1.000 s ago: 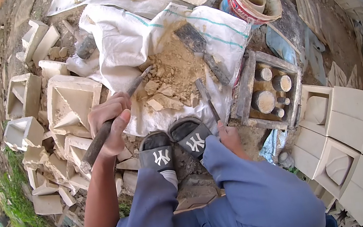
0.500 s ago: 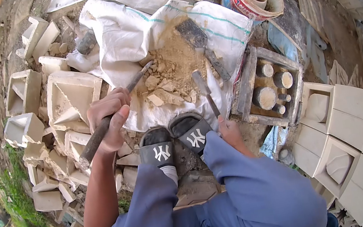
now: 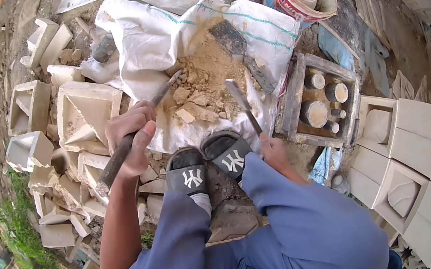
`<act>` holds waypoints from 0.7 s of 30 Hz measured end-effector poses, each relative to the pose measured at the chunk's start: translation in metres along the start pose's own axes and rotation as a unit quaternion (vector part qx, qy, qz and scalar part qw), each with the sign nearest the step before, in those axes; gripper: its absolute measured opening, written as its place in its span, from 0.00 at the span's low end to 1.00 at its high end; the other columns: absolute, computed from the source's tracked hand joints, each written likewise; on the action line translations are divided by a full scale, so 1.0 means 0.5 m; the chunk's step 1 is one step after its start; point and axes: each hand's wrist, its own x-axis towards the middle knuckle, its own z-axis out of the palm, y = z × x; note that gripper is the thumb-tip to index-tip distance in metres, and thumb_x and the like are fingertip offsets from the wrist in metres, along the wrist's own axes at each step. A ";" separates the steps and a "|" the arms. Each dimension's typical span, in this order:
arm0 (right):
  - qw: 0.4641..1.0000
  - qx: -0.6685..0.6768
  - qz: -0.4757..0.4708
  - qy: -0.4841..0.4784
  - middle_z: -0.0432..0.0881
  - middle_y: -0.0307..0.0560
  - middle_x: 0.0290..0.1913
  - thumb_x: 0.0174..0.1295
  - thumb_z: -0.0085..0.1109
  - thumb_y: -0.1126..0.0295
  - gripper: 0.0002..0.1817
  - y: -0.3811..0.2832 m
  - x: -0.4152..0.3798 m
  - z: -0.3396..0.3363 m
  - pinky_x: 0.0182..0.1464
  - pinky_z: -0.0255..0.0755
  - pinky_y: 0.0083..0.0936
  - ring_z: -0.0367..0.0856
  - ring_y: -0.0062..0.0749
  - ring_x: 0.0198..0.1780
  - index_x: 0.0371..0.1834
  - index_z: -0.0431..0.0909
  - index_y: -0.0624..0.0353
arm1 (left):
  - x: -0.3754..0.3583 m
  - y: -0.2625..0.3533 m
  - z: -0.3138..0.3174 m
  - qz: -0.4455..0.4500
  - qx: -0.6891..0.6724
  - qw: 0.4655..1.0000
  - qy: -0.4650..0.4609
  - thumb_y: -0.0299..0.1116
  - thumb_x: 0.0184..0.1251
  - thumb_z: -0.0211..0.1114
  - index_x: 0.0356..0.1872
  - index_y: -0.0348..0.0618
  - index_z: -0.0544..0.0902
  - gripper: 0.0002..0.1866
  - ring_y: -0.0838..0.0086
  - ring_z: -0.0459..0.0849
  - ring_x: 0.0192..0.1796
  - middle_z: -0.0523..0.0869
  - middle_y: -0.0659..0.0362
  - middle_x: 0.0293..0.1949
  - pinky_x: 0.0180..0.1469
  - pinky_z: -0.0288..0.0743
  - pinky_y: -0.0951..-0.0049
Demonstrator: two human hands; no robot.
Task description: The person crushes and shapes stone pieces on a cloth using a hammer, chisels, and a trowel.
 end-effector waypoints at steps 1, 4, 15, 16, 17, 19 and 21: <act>1.000 -0.001 -0.001 -0.002 0.67 0.37 0.15 0.75 0.50 0.47 0.32 0.006 -0.004 -0.006 0.26 0.59 0.31 0.62 0.23 0.22 0.18 0.70 0.63 | 0.000 0.004 0.001 -0.004 0.003 1.000 0.002 0.32 0.62 0.60 0.16 0.34 0.62 0.20 0.64 0.64 0.24 0.64 0.55 0.18 0.32 0.64 0.64; 0.997 0.054 -0.056 -0.027 0.73 0.59 0.21 0.74 0.51 0.45 0.33 0.048 -0.035 -0.012 0.31 0.66 0.39 0.70 0.43 0.23 0.24 0.75 0.68 | 0.001 -0.001 -0.001 0.003 -0.001 1.000 -0.002 0.32 0.62 0.60 0.16 0.34 0.62 0.20 0.65 0.64 0.24 0.63 0.56 0.17 0.32 0.63 0.64; 1.000 0.020 -0.021 -0.010 0.73 0.63 0.21 0.74 0.48 0.45 0.34 0.006 -0.020 -0.004 0.31 0.66 0.42 0.72 0.49 0.23 0.24 0.75 0.70 | 0.001 0.000 -0.002 0.002 -0.007 1.000 0.003 0.31 0.61 0.60 0.16 0.34 0.62 0.20 0.64 0.64 0.25 0.64 0.56 0.17 0.33 0.64 0.64; 1.000 0.019 -0.023 -0.011 0.73 0.63 0.21 0.74 0.48 0.45 0.34 0.019 -0.030 -0.008 0.31 0.66 0.42 0.72 0.49 0.23 0.24 0.75 0.70 | 0.001 0.003 0.001 -0.001 -0.002 1.000 0.005 0.31 0.61 0.60 0.16 0.34 0.63 0.20 0.64 0.65 0.25 0.63 0.56 0.17 0.33 0.64 0.64; 0.999 0.018 -0.046 -0.017 0.73 0.61 0.20 0.74 0.49 0.45 0.34 0.040 -0.040 -0.011 0.31 0.66 0.41 0.71 0.46 0.23 0.24 0.74 0.70 | 0.000 -0.002 -0.002 0.005 0.004 1.000 -0.002 0.31 0.61 0.60 0.16 0.34 0.63 0.19 0.64 0.65 0.25 0.63 0.56 0.17 0.33 0.64 0.64; 0.997 0.015 -0.074 -0.022 0.73 0.58 0.19 0.74 0.49 0.45 0.34 0.037 -0.033 -0.012 0.31 0.66 0.41 0.70 0.43 0.22 0.23 0.73 0.70 | 0.006 0.002 0.002 0.006 0.002 1.000 0.000 0.31 0.61 0.60 0.16 0.34 0.63 0.20 0.64 0.65 0.25 0.63 0.56 0.17 0.33 0.64 0.64; 0.972 -0.190 0.126 -0.059 0.73 0.48 0.17 0.75 0.51 0.48 0.33 0.026 -0.013 0.006 0.29 0.65 0.35 0.69 0.32 0.22 0.21 0.72 0.69 | 0.007 0.002 0.002 0.003 0.001 1.000 0.002 0.31 0.62 0.60 0.16 0.34 0.63 0.20 0.64 0.65 0.25 0.64 0.56 0.17 0.33 0.64 0.65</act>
